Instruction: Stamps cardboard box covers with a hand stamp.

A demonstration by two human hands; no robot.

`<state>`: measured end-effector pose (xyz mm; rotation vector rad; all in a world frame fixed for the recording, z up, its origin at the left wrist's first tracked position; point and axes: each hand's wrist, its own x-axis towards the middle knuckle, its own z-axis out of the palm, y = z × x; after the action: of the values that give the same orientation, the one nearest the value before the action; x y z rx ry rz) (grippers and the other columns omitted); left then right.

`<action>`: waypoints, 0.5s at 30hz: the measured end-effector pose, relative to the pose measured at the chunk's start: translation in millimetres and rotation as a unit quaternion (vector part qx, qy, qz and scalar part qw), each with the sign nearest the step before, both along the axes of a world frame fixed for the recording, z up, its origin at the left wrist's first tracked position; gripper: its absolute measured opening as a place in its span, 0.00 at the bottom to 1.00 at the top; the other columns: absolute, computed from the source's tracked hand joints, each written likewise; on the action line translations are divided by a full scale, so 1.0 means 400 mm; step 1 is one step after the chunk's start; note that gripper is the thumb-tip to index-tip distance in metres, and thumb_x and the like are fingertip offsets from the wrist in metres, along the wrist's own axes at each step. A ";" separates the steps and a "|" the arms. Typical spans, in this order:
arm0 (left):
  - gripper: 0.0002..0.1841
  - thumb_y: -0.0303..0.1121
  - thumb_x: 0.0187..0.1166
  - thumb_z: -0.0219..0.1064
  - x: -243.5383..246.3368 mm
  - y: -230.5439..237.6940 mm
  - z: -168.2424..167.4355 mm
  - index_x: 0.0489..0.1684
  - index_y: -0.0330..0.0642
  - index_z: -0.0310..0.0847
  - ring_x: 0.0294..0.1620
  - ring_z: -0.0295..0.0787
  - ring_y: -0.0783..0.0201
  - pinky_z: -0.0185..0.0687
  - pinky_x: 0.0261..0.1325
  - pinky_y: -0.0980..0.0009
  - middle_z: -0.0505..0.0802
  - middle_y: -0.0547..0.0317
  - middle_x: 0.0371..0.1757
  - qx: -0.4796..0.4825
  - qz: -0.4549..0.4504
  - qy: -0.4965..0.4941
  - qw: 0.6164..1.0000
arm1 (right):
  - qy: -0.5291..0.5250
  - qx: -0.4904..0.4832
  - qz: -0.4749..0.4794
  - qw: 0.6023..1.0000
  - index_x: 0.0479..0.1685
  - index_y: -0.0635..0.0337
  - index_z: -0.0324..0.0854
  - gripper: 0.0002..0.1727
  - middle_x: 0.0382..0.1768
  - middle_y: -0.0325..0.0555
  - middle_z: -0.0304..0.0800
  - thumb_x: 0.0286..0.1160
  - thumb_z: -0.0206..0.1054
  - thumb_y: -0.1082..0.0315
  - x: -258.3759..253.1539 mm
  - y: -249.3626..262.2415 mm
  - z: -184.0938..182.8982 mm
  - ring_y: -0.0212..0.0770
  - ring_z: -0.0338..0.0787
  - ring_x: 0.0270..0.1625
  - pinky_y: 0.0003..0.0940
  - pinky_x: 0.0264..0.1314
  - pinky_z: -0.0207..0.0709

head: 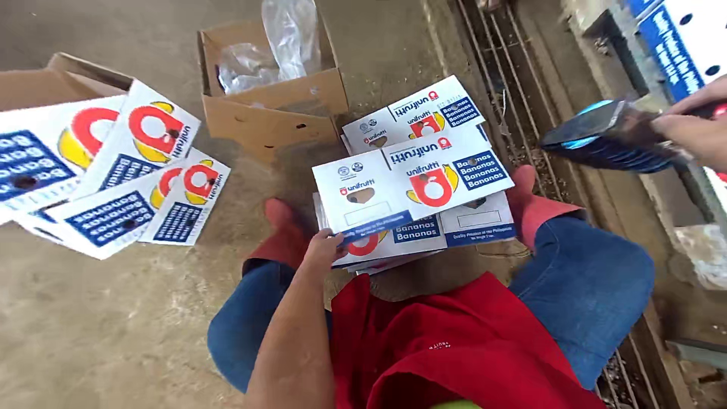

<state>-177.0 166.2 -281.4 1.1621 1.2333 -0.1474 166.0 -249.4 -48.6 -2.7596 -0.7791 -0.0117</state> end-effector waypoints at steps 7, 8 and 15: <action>0.19 0.29 0.90 0.60 0.008 -0.034 -0.047 0.74 0.31 0.68 0.46 0.89 0.55 0.88 0.52 0.60 0.86 0.37 0.56 -0.006 -0.105 0.030 0.994 | 0.128 -0.013 0.181 0.975 0.41 0.73 0.88 0.09 0.50 0.69 0.89 0.77 0.69 0.73 -0.290 0.422 -0.010 0.67 0.88 0.56 0.68 0.58 0.76; 0.18 0.29 0.90 0.60 0.007 -0.029 -0.050 0.73 0.30 0.69 0.47 0.90 0.54 0.88 0.53 0.58 0.86 0.37 0.57 0.007 -0.122 0.035 0.992 | 0.145 -0.013 0.204 0.968 0.41 0.72 0.88 0.08 0.48 0.67 0.89 0.77 0.70 0.72 -0.305 0.458 -0.043 0.65 0.88 0.55 0.67 0.57 0.77; 0.21 0.32 0.85 0.67 0.025 -0.030 -0.021 0.67 0.24 0.76 0.61 0.88 0.37 0.83 0.66 0.42 0.86 0.27 0.62 0.082 -0.161 0.103 0.978 | 0.186 -0.083 0.303 0.931 0.39 0.69 0.89 0.10 0.43 0.62 0.89 0.79 0.68 0.68 -0.386 0.670 -0.203 0.62 0.90 0.51 0.64 0.51 0.79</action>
<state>-166.8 154.4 -289.7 1.5177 1.2477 -0.4231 11.6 18.5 -129.6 -2.4187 -1.5203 0.7020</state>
